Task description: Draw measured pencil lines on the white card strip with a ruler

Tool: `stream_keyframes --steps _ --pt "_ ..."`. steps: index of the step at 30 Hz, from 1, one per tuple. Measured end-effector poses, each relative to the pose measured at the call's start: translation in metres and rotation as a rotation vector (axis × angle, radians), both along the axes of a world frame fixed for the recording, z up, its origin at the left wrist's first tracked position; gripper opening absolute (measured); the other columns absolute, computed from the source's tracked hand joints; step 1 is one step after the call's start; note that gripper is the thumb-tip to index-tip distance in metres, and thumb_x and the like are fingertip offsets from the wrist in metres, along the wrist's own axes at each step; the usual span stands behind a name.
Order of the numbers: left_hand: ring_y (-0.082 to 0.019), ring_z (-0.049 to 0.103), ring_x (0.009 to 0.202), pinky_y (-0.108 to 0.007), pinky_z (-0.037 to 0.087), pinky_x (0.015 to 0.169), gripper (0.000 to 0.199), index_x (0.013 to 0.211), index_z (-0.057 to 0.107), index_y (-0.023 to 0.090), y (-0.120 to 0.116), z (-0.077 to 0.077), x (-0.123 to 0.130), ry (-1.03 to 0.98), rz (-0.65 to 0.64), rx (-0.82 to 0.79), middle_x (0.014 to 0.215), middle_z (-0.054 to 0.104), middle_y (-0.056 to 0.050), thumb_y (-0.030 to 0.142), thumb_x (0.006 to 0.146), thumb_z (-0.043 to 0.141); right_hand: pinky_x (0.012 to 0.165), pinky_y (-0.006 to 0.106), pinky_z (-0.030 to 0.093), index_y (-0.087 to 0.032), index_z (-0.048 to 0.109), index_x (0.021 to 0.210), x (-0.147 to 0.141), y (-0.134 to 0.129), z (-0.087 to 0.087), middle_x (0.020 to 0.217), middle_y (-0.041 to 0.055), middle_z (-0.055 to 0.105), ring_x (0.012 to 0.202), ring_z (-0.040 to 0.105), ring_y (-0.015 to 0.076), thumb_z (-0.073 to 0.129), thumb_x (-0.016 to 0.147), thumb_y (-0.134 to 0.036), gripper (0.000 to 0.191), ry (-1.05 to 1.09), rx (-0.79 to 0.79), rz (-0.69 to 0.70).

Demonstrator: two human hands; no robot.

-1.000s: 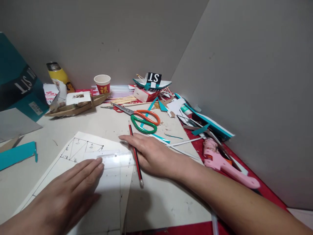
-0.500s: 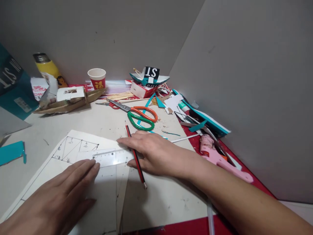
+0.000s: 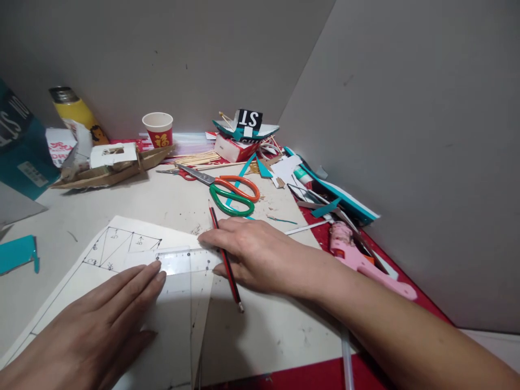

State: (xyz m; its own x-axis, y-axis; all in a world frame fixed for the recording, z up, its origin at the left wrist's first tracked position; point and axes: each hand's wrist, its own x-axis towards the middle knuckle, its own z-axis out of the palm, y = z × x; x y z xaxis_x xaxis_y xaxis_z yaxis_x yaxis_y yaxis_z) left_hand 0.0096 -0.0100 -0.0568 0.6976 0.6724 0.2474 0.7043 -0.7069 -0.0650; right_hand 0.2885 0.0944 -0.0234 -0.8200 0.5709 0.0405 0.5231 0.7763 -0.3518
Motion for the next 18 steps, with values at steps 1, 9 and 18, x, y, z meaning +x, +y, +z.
stream_keyframes --steps 1,9,18 --pt "-0.033 0.069 0.120 -0.042 0.066 0.088 0.049 0.137 0.062 0.006 0.0001 0.0005 0.0001 0.004 -0.002 0.000 0.141 0.064 -0.016 0.032 0.103 0.039 0.077 0.035 0.051 -0.017 0.067 0.117 -0.0001 0.0000 0.0004 0.103 0.0106 0.068 0.092 0.064 0.0236 0.069 0.090 -0.018 0.027 -0.009 -0.008 -0.012" --pt "-0.032 0.069 0.120 -0.042 0.064 0.092 0.048 0.140 0.060 0.008 -0.0004 -0.0001 -0.0005 -0.073 0.045 -0.085 0.143 0.064 -0.015 0.031 0.100 0.048 0.074 0.034 0.048 -0.017 0.068 0.112 0.0034 0.0013 -0.0023 0.096 0.0091 0.066 0.087 0.061 0.0231 0.063 0.095 -0.020 0.018 -0.016 0.006 0.038" --pt "-0.033 0.067 0.123 -0.043 0.064 0.091 0.045 0.140 0.060 0.007 -0.0048 -0.0017 -0.0018 -0.064 0.029 -0.070 0.141 0.066 -0.016 0.025 0.101 0.044 0.072 0.033 0.046 -0.017 0.067 0.112 0.0043 0.0030 -0.0068 0.096 0.0094 0.065 0.087 0.061 0.0238 0.061 0.097 -0.023 0.018 -0.021 0.024 0.045"
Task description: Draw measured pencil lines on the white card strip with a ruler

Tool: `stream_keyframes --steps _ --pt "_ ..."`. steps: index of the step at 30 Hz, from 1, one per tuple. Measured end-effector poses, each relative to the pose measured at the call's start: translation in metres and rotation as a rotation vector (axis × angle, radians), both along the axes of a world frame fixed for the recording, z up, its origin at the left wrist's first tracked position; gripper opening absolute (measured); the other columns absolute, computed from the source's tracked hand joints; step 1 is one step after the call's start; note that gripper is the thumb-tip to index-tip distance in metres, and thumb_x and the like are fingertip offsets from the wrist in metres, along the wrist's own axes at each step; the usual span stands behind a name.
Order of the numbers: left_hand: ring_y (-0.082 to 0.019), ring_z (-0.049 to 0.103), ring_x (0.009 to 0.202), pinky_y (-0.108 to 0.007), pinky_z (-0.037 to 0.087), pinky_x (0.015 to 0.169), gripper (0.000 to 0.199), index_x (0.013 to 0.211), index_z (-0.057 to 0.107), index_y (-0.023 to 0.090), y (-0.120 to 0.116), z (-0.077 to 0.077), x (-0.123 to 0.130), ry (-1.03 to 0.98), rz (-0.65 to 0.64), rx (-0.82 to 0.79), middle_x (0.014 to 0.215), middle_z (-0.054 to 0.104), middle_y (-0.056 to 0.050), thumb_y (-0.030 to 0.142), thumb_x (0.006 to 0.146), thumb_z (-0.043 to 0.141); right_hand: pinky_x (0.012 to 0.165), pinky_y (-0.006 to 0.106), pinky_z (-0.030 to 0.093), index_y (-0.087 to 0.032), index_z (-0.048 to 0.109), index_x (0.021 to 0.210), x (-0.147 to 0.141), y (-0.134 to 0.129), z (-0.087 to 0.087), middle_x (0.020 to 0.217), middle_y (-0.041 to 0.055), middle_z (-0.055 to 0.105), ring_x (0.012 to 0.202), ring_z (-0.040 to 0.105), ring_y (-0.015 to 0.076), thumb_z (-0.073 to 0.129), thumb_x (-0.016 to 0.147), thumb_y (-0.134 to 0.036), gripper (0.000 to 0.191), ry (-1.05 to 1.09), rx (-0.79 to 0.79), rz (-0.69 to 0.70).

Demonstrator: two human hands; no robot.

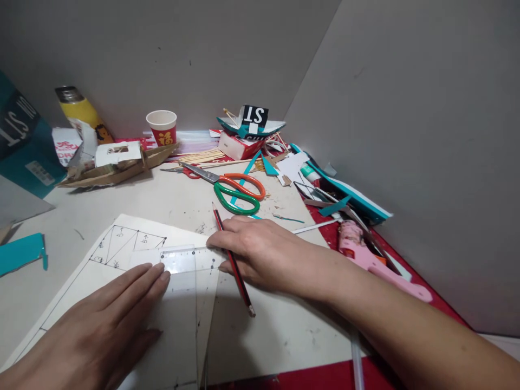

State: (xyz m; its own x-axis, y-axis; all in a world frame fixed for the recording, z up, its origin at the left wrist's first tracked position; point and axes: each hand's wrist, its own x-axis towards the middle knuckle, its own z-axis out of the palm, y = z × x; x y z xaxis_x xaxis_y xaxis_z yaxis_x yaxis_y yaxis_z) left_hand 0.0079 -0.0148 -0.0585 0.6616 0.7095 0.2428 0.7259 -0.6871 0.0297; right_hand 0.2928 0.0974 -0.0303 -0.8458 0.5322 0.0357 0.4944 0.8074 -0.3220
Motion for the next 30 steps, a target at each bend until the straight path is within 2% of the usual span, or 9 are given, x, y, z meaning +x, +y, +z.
stream_keyframes --steps 5,11,20,25,30 --pt "-0.032 0.069 0.120 -0.042 0.064 0.091 0.045 0.138 0.061 0.006 0.003 0.001 -0.001 0.035 -0.026 0.027 0.137 0.069 -0.015 0.025 0.100 0.045 0.073 0.034 0.047 -0.017 0.070 0.112 -0.003 -0.002 0.007 0.097 0.0099 0.067 0.087 0.063 0.0243 0.063 0.095 -0.023 0.019 -0.042 -0.025 -0.029" --pt "-0.032 0.072 0.114 -0.041 0.065 0.086 0.048 0.131 0.066 0.004 0.007 0.001 0.000 0.092 -0.062 0.146 0.131 0.073 -0.015 0.030 0.106 0.034 0.075 0.035 0.049 -0.018 0.071 0.114 -0.004 -0.002 0.014 0.103 0.0115 0.069 0.093 0.066 0.0261 0.064 0.093 -0.019 0.022 -0.072 -0.062 -0.056" --pt "-0.032 0.070 0.118 -0.042 0.065 0.088 0.047 0.135 0.063 0.005 0.004 0.004 -0.001 0.096 -0.046 0.107 0.135 0.070 -0.015 0.030 0.105 0.036 0.076 0.035 0.051 -0.019 0.068 0.119 0.002 -0.004 0.018 0.105 0.0115 0.069 0.094 0.066 0.0259 0.060 0.094 -0.018 0.027 -0.089 -0.059 -0.033" --pt "-0.029 0.067 0.123 -0.038 0.061 0.096 0.045 0.139 0.056 0.005 0.002 -0.001 -0.001 0.055 -0.025 0.073 0.139 0.067 -0.016 0.026 0.101 0.044 0.078 0.037 0.052 -0.020 0.065 0.125 0.003 -0.006 0.016 0.112 0.0129 0.069 0.097 0.066 0.0272 0.062 0.090 -0.018 0.035 -0.084 -0.020 -0.021" --pt "-0.027 0.072 0.109 -0.035 0.063 0.087 0.038 0.133 0.055 0.012 -0.001 -0.008 0.001 -0.103 0.039 0.084 0.125 0.072 -0.016 0.024 0.101 0.039 0.078 0.034 0.052 -0.019 0.066 0.122 0.000 -0.007 0.019 0.109 0.0117 0.069 0.095 0.067 0.0251 0.061 0.090 -0.015 0.033 -0.087 -0.099 -0.026"
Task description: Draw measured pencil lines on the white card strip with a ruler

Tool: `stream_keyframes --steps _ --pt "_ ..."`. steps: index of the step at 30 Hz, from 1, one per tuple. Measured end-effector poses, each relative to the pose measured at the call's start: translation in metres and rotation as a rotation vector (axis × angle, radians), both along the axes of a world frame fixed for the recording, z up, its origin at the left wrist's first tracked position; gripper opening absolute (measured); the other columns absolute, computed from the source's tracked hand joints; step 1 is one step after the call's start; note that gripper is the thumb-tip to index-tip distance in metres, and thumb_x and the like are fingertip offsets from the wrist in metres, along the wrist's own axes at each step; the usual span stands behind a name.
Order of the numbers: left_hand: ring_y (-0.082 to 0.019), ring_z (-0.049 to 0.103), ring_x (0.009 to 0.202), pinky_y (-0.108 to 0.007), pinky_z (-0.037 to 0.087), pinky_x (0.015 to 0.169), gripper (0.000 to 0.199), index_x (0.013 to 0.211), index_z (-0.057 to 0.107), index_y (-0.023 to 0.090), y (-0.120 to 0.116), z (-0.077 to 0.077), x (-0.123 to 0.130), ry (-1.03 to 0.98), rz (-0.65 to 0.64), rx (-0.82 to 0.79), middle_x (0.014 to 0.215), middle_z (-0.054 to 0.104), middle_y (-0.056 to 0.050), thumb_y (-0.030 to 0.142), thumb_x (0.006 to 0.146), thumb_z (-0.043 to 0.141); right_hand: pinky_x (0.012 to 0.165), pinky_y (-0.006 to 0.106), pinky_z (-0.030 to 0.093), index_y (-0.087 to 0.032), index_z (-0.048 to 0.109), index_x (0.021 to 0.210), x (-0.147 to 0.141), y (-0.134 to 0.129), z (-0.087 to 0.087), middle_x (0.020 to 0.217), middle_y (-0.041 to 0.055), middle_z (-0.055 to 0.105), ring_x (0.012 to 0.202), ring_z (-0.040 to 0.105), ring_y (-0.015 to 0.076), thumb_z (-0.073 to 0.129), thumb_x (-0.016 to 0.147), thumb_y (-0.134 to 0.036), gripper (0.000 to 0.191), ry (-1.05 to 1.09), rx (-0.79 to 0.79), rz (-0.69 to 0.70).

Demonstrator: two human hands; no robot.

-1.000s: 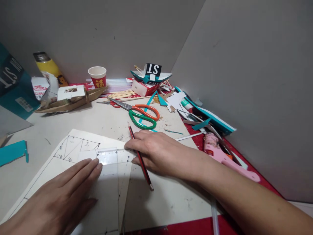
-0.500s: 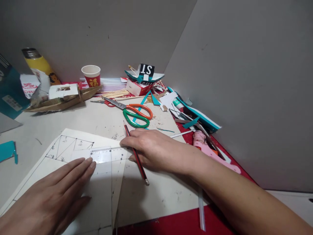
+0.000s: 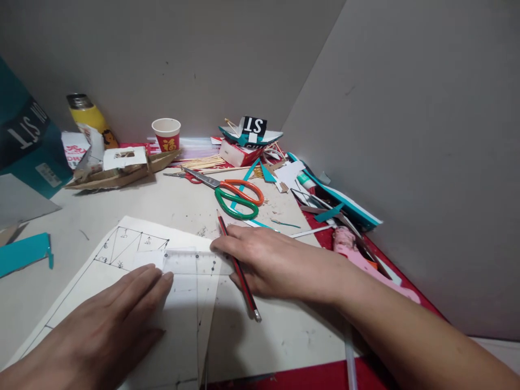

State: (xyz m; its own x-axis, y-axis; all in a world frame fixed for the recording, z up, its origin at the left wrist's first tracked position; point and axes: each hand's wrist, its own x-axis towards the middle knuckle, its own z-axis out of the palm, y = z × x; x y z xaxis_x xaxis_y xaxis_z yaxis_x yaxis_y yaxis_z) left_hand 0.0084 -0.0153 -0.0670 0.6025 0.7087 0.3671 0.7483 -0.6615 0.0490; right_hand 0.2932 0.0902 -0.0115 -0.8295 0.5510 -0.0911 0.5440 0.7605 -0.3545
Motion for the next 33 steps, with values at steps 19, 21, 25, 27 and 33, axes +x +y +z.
stream_keyframes --steps 19,21,25,27,33 --pt "-0.019 0.073 0.069 -0.030 0.061 0.065 0.033 0.100 0.070 0.021 0.022 0.050 -0.001 -1.273 0.273 -1.146 0.084 0.079 -0.005 0.050 0.088 0.073 0.042 0.020 0.033 -0.023 0.050 0.078 -0.087 -0.080 -0.008 0.056 -0.0084 0.047 0.046 0.041 0.0085 0.072 0.086 -0.040 0.028 0.779 -1.107 -0.507" --pt "-0.017 0.070 0.063 -0.027 0.058 0.059 0.030 0.089 0.070 0.019 0.023 0.054 -0.004 -1.266 0.291 -1.132 0.074 0.076 -0.003 0.049 0.088 0.073 0.047 0.020 0.034 -0.021 0.052 0.075 -0.093 -0.078 -0.017 0.063 -0.0064 0.048 0.052 0.041 0.0082 0.072 0.088 -0.042 0.032 0.788 -1.013 -0.401" --pt "-0.014 0.060 0.051 -0.023 0.046 0.048 0.051 0.121 0.065 0.019 0.032 0.053 -0.015 -1.190 0.401 -1.134 0.065 0.071 0.000 0.048 0.082 0.077 0.052 0.022 0.045 -0.022 0.067 0.118 -0.081 -0.052 -0.026 0.082 0.0007 0.064 0.060 0.055 0.0109 0.053 0.098 -0.062 0.047 0.962 -0.848 -0.443" --pt "-0.012 0.052 0.045 -0.021 0.038 0.043 0.080 0.148 0.045 0.019 0.032 0.048 -0.016 -1.120 0.466 -1.194 0.061 0.068 0.003 0.048 0.081 0.077 0.049 0.023 0.047 -0.020 0.066 0.129 -0.075 -0.038 -0.030 0.082 0.0025 0.065 0.059 0.056 0.0117 0.047 0.096 -0.071 0.063 1.082 -0.807 -0.550" --pt "-0.011 0.038 0.043 -0.021 0.025 0.038 0.081 0.160 0.030 0.017 0.020 0.032 -0.003 -0.877 0.471 -1.047 0.059 0.058 0.005 0.051 0.093 0.057 0.054 0.027 0.061 -0.014 0.076 0.105 -0.075 -0.028 -0.046 0.083 0.0072 0.066 0.073 0.065 0.0173 0.057 0.095 -0.056 0.047 1.135 -0.901 -0.663"
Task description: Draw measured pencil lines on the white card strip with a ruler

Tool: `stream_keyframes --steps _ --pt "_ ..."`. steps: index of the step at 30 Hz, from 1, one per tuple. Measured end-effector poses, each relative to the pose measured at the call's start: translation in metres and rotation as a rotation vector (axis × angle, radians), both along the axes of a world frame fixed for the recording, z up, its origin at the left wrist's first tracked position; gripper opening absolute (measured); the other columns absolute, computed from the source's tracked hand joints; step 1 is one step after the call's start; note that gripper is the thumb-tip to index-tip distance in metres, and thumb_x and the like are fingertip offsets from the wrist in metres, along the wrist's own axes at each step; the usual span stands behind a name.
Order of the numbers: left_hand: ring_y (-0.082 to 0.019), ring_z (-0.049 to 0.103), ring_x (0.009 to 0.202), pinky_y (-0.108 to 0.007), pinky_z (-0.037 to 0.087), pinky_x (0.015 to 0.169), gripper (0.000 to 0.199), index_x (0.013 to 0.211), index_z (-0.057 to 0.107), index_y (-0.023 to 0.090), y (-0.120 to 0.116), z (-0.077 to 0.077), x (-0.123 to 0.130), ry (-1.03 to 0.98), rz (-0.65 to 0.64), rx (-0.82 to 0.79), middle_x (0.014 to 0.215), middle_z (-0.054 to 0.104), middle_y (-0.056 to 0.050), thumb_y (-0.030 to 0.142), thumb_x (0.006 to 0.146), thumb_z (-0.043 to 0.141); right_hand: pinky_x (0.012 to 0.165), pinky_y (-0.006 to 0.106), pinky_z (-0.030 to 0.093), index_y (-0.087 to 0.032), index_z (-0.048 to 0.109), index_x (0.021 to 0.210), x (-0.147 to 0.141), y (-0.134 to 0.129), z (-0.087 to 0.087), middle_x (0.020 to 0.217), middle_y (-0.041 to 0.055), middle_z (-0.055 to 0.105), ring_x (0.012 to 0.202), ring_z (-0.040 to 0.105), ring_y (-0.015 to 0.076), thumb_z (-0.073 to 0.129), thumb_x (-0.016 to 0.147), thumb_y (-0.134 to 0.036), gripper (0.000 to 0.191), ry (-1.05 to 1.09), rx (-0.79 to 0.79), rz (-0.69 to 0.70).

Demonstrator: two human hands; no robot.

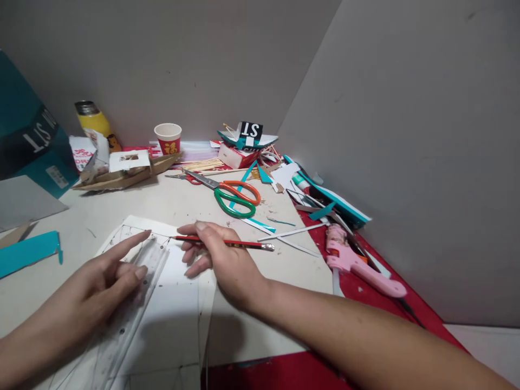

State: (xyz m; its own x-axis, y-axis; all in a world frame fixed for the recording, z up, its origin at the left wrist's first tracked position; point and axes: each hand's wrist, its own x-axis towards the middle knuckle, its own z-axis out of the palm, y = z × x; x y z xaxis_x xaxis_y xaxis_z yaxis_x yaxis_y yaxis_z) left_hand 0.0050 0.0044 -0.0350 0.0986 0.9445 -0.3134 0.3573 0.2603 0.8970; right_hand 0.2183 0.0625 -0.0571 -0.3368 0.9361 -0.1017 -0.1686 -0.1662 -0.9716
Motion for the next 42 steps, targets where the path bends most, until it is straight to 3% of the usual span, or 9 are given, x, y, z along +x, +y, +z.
stream_keyframes --steps 5,11,15,21,31,37,42 --pt "-0.014 0.040 0.047 -0.024 0.028 0.039 0.073 0.155 0.043 0.013 0.008 0.000 -0.007 0.189 -0.053 0.166 0.059 0.052 0.004 0.055 0.095 0.049 0.057 0.028 0.065 -0.015 0.075 0.099 -0.003 -0.002 -0.003 0.087 0.0068 0.064 0.078 0.064 0.0170 0.058 0.096 -0.044 0.034 0.040 -0.128 -0.047" --pt "-0.018 0.050 0.060 -0.029 0.041 0.053 0.065 0.139 0.063 0.015 0.020 0.007 -0.011 0.305 -0.043 0.175 0.066 0.056 0.001 0.056 0.089 0.057 0.055 0.029 0.065 -0.018 0.072 0.098 -0.006 0.000 0.003 0.098 0.0092 0.064 0.081 0.063 0.0179 0.056 0.097 -0.040 0.027 0.058 -0.181 -0.127" --pt "-0.015 0.042 0.054 -0.027 0.033 0.046 0.064 0.139 0.063 0.013 0.019 0.006 -0.003 0.244 -0.046 0.152 0.060 0.048 0.004 0.052 0.089 0.058 0.052 0.029 0.065 -0.019 0.070 0.099 -0.007 0.000 0.004 0.102 0.0104 0.064 0.084 0.062 0.0192 0.054 0.098 -0.042 0.028 0.082 -0.191 -0.150" --pt "-0.016 0.045 0.058 -0.029 0.037 0.052 0.066 0.141 0.058 0.010 0.018 0.003 0.004 0.269 -0.033 0.187 0.064 0.050 0.004 0.051 0.090 0.056 0.052 0.028 0.065 -0.017 0.070 0.101 -0.008 0.001 0.005 0.097 0.0094 0.062 0.085 0.062 0.0192 0.050 0.100 -0.041 0.031 0.092 -0.203 -0.156" --pt "-0.017 0.049 0.056 -0.031 0.041 0.052 0.068 0.143 0.057 0.009 0.018 -0.003 0.004 0.351 -0.043 0.239 0.061 0.053 0.004 0.053 0.091 0.053 0.057 0.028 0.066 -0.019 0.072 0.100 -0.005 0.001 0.005 0.091 0.0058 0.063 0.088 0.062 0.0193 0.073 0.082 -0.033 0.022 0.037 -0.155 -0.090" --pt "-0.019 0.056 0.054 -0.031 0.042 0.052 0.059 0.143 0.057 0.012 0.014 -0.008 0.000 0.653 -0.191 0.399 0.064 0.065 -0.001 0.047 0.098 0.041 0.057 0.027 0.067 -0.019 0.073 0.101 -0.005 0.001 0.004 0.091 0.0056 0.064 0.088 0.062 0.0186 0.072 0.083 -0.031 0.022 0.015 -0.154 -0.077" --pt "-0.030 0.070 0.078 -0.040 0.054 0.058 0.049 0.134 0.063 0.011 0.010 -0.007 -0.001 0.947 -0.279 0.684 0.099 0.073 -0.016 0.033 0.100 0.037 0.058 0.027 0.067 -0.020 0.072 0.102 -0.005 0.001 0.004 0.092 0.0058 0.065 0.089 0.062 0.0185 0.071 0.084 -0.030 0.020 0.003 -0.147 -0.064"
